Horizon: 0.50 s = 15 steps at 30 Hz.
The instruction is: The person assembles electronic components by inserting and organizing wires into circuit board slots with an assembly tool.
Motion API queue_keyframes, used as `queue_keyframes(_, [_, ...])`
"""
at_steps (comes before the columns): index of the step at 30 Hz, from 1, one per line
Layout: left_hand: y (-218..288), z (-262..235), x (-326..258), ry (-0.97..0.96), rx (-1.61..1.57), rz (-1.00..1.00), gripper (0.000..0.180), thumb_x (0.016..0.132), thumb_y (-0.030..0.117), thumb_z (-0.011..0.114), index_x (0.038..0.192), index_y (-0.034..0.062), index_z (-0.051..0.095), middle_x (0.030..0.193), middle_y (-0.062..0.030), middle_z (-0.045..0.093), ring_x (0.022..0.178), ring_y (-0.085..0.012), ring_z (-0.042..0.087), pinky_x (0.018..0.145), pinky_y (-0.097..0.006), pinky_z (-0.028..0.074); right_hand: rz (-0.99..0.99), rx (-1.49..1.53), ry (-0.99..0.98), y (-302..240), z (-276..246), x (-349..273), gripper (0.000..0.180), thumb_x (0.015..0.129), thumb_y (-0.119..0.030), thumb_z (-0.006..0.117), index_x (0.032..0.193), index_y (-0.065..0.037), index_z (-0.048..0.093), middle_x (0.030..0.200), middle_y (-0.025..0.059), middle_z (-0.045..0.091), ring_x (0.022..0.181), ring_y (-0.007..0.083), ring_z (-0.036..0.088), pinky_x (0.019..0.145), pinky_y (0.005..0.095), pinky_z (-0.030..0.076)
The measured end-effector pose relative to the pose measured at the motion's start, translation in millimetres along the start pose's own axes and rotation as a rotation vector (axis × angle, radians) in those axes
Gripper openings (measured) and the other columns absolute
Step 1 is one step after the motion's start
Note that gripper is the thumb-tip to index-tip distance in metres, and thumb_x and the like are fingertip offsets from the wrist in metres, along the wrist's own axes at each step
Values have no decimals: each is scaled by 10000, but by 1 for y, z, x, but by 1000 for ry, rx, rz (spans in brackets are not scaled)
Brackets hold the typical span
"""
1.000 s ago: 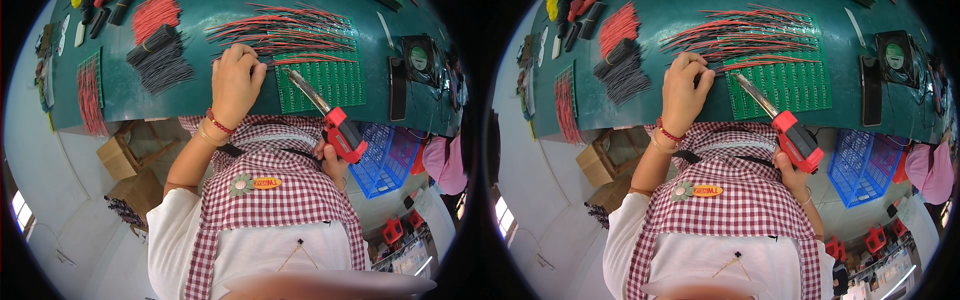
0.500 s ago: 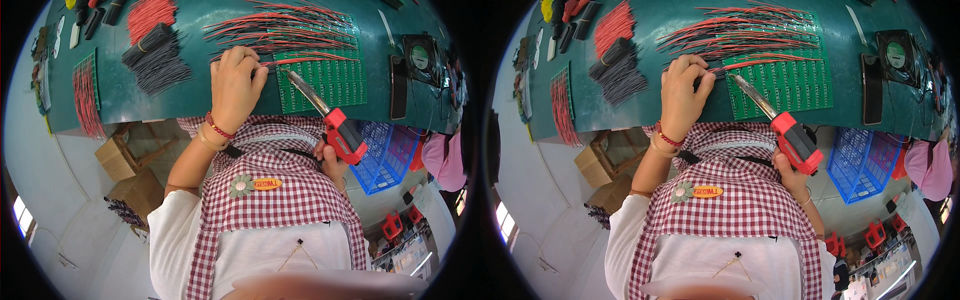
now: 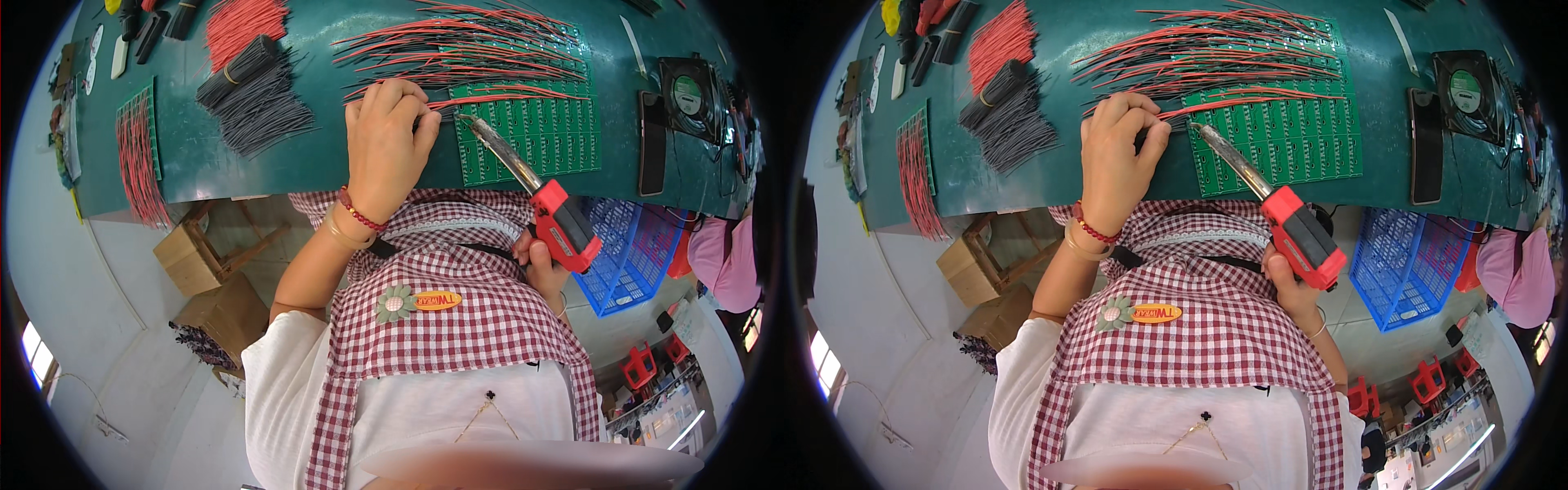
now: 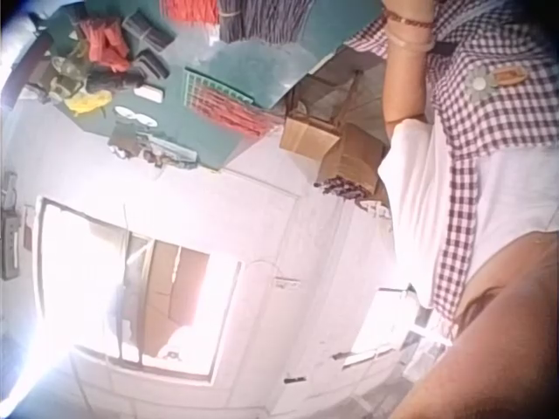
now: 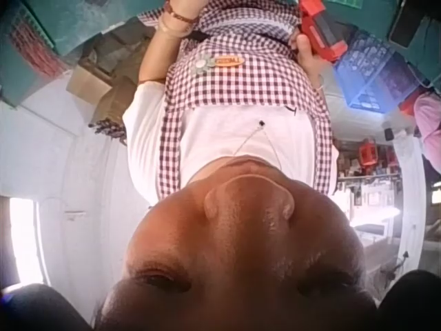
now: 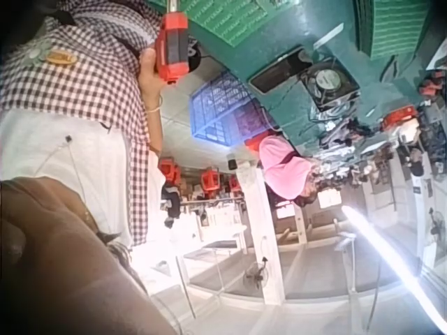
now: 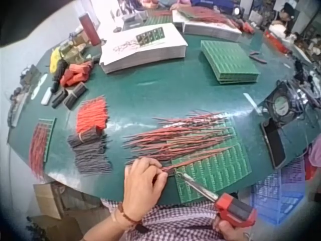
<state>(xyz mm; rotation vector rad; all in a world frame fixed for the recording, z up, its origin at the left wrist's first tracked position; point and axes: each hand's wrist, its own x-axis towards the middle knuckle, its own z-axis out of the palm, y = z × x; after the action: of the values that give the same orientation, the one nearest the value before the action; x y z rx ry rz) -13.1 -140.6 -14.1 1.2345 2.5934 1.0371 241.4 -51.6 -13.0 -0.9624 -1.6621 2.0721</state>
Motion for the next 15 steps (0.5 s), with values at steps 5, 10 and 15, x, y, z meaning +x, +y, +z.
queue_keyframes(5, [1,0,-1,-6,-1,-12,96,718,114,669,717,64,587,892,3,565,849,-193,513,738,-344,343,-31,41,21,-1,1,-1,401,854,-246,606,1108,25,454,710,103,539,524,124,460,508,278,421])
queue_keyframes(10, [1,1,-1,14,9,3,95,717,115,669,720,68,587,892,5,564,842,-194,513,735,-342,342,-28,53,22,-4,3,0,395,856,-243,605,1107,24,457,707,99,536,522,121,457,505,278,419])
queue_keyframes(15, [0,1,-1,14,12,5,101,713,114,673,717,67,584,886,3,562,840,-195,512,732,-344,341,-12,-28,-23,-2,1,2,407,859,-265,600,1105,28,464,696,91,529,516,118,449,501,275,411])
